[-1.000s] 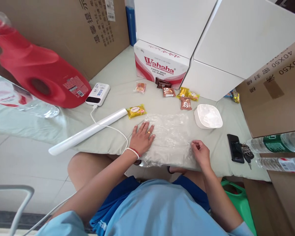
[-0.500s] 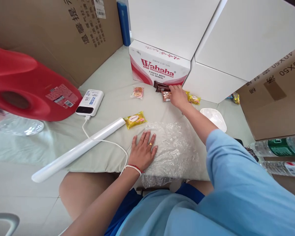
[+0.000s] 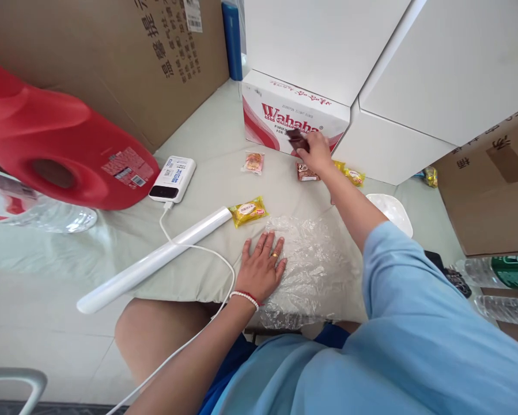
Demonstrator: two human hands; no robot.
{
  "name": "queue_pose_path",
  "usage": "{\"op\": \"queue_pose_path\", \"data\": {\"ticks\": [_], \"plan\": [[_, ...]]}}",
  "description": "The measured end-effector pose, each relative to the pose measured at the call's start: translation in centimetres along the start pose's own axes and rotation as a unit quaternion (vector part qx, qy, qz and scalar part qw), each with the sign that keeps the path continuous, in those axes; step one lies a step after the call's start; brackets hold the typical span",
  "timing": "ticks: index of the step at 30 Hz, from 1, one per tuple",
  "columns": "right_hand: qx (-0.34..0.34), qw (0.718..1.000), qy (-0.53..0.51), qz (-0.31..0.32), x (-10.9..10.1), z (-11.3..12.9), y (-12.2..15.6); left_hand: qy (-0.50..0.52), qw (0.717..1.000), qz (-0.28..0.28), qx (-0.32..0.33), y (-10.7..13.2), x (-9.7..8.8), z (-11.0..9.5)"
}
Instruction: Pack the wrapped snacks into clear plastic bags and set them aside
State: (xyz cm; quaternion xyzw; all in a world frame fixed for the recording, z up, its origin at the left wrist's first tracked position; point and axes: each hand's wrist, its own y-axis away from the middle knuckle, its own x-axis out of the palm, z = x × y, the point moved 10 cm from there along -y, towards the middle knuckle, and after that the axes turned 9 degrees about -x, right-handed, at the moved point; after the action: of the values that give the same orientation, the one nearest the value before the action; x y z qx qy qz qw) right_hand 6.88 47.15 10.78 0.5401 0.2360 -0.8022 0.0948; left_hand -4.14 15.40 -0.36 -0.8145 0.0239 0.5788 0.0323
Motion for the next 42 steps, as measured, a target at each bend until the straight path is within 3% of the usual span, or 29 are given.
{"op": "queue_pose_path", "data": {"ticks": [2, 4, 6, 8, 10, 11, 15, 17, 20, 26, 29, 34, 39, 42], "plan": [[-0.02, 0.994, -0.105, 0.02, -2.6, 0.4, 3.7, 0.004, 1.0, -0.002, 0.001, 0.0, 0.0, 0.0], [-0.041, 0.974, -0.188, 0.119, -3.3, 1.1, 8.8, 0.009, 1.0, -0.005, 0.002, 0.0, 0.0, 0.0], [-0.078, 0.935, -0.216, 0.269, -2.3, 2.6, 15.1, 0.011, 1.0, -0.007, 0.003, -0.1, 0.0, 0.0], [-0.111, 0.884, -0.246, 0.381, -0.9, 4.2, 21.2, 0.01, 1.0, -0.007, 0.004, -0.1, 0.0, -0.1], [-0.138, 0.859, -0.261, 0.419, 0.5, 5.6, 25.4, 0.008, 1.0, -0.007, 0.004, -0.1, 0.0, -0.1], [-0.152, 0.865, -0.25, 0.407, 1.0, 6.1, 26.5, 0.008, 1.0, -0.008, 0.004, -0.1, 0.0, -0.1], [-0.154, 0.959, -0.096, 0.22, 0.6, 6.3, 27.3, 0.007, 1.0, -0.015, 0.002, 0.0, -0.1, -0.2], [-0.155, 0.971, -0.058, 0.174, 0.4, 6.7, 28.2, 0.006, 1.0, -0.015, 0.002, 0.0, -0.1, -0.2], [-0.171, 0.966, -0.058, 0.187, 1.2, 7.1, 29.9, 0.008, 1.0, -0.017, 0.002, -0.1, -0.1, -0.2], [-0.089, 0.981, -0.088, 0.148, 0.6, 4.8, 30.4, -0.02, 1.0, -0.013, -0.005, -0.1, 0.0, -0.2], [-0.083, 0.982, -0.071, 0.156, 0.6, 5.6, 29.6, -0.039, 0.999, -0.01, -0.004, -0.2, 0.1, -0.2], [-0.11, 0.964, 0.022, 0.242, 1.6, 7.5, 29.3, -0.055, 0.998, -0.008, -0.01, -0.3, 0.3, -0.1], [-0.093, 0.973, 0.026, 0.21, 0.3, 7.9, 29.8, -0.045, 0.999, -0.011, -0.004, -0.3, 0.3, -0.2], [-0.09, 0.972, 0.018, 0.215, 1.1, 8.7, 30.4, -0.035, 0.999, -0.015, -0.006, -0.2, 0.2, -0.2]]}}
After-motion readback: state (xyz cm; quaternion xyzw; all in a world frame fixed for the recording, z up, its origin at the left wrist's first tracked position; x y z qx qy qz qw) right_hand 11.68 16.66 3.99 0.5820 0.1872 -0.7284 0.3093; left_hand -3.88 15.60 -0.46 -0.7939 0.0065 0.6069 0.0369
